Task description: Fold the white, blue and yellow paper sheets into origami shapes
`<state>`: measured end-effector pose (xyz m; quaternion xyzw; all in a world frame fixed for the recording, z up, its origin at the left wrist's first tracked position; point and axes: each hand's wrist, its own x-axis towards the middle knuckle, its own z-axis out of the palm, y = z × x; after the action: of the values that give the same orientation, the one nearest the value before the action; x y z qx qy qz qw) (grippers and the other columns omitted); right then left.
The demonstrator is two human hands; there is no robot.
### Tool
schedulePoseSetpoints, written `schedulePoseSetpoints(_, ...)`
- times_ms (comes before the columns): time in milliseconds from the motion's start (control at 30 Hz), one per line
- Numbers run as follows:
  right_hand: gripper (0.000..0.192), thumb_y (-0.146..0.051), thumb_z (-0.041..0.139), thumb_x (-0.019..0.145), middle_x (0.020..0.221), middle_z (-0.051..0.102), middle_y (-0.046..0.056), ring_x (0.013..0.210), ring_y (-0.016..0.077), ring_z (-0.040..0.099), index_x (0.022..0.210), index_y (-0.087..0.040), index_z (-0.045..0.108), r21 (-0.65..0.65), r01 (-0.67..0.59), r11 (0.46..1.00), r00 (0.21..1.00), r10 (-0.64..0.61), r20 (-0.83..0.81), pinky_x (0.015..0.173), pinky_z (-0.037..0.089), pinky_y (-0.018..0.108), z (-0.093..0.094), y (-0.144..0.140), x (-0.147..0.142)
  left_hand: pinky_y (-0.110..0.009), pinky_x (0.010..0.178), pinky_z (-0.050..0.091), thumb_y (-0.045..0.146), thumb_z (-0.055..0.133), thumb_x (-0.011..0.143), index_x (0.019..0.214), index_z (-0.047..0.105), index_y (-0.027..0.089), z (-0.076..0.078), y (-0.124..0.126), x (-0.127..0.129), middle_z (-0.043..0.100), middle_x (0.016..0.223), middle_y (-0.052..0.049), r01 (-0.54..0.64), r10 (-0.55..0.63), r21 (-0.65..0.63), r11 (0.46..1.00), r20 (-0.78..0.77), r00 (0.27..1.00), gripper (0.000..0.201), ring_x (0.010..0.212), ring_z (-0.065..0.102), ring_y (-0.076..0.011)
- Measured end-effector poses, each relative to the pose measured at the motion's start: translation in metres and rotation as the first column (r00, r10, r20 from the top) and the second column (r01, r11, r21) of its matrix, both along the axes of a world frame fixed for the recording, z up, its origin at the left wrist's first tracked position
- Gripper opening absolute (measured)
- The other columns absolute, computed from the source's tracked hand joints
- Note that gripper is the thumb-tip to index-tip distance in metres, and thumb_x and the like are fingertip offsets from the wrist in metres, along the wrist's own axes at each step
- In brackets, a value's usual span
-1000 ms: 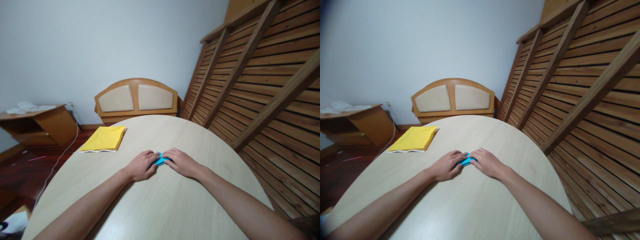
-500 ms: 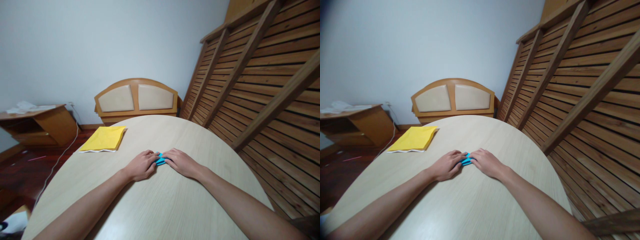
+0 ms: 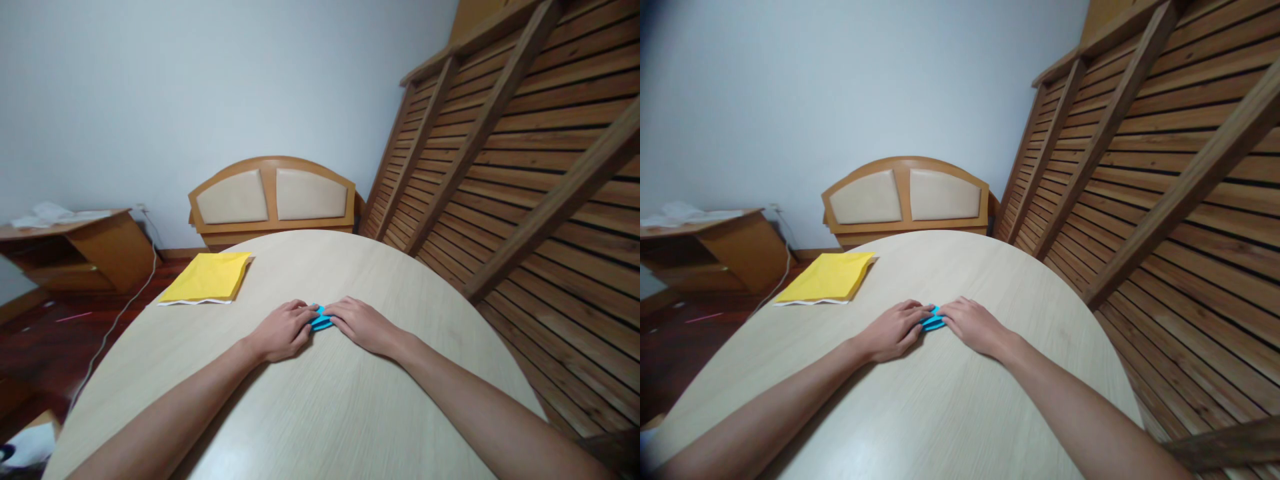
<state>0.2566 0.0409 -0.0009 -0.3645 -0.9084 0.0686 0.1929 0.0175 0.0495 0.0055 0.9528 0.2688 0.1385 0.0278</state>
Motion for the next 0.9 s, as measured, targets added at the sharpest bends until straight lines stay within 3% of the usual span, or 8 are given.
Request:
schedulePoseSetpoints(333, 0.022, -0.024, 0.049, 0.100, 0.111, 0.071, 0.007, 0.103, 0.0217, 0.060, 0.115, -0.021, 0.065, -0.002, 0.068, 0.998, 0.997, -0.068, 0.022, 0.091, 0.045, 0.036, 0.0038, -0.0037, -0.0017, -0.044, 0.104, 0.046, 0.029, 0.044, 0.097, 0.116, 0.061, 0.019, 0.0003, -0.0006, 0.0004, 0.065, 0.127, -0.009, -0.012, 0.012, 0.014, 1.000, 0.027, 1.000, 0.028, 0.116, 0.057, -0.0260)
schedulePoseSetpoints(567, 0.018, -0.031, 0.055, 0.097, 0.104, 0.071, 0.007, 0.099, 0.0229, 0.062, 0.107, -0.020, 0.065, 0.021, 0.207, 0.978, 0.977, -0.205, -0.049, 0.088, 0.044, 0.037, 0.0028, -0.0041, -0.0019, -0.043, 0.101, 0.048, 0.027, 0.043, 0.096, 0.114, 0.060, 0.018, -0.0008, -0.0004, -0.0003, 0.067, 0.123, -0.010, -0.033, 0.033, -0.003, 0.999, 0.044, 0.999, 0.026, 0.113, 0.058, -0.0258)
schedulePoseSetpoints(900, 0.014, -0.031, 0.060, 0.094, 0.099, 0.069, 0.007, 0.098, 0.0221, 0.058, 0.100, -0.019, 0.065, 0.079, 0.152, 0.985, 0.988, -0.149, -0.041, 0.085, 0.043, 0.035, 0.0081, -0.0090, -0.0070, -0.042, 0.101, 0.048, 0.028, 0.042, 0.097, 0.115, 0.058, 0.019, 0.0002, -0.0003, 0.0019, 0.068, 0.118, -0.011, -0.033, 0.033, -0.013, 0.999, 0.052, 0.998, 0.026, 0.113, 0.058, -0.0257)
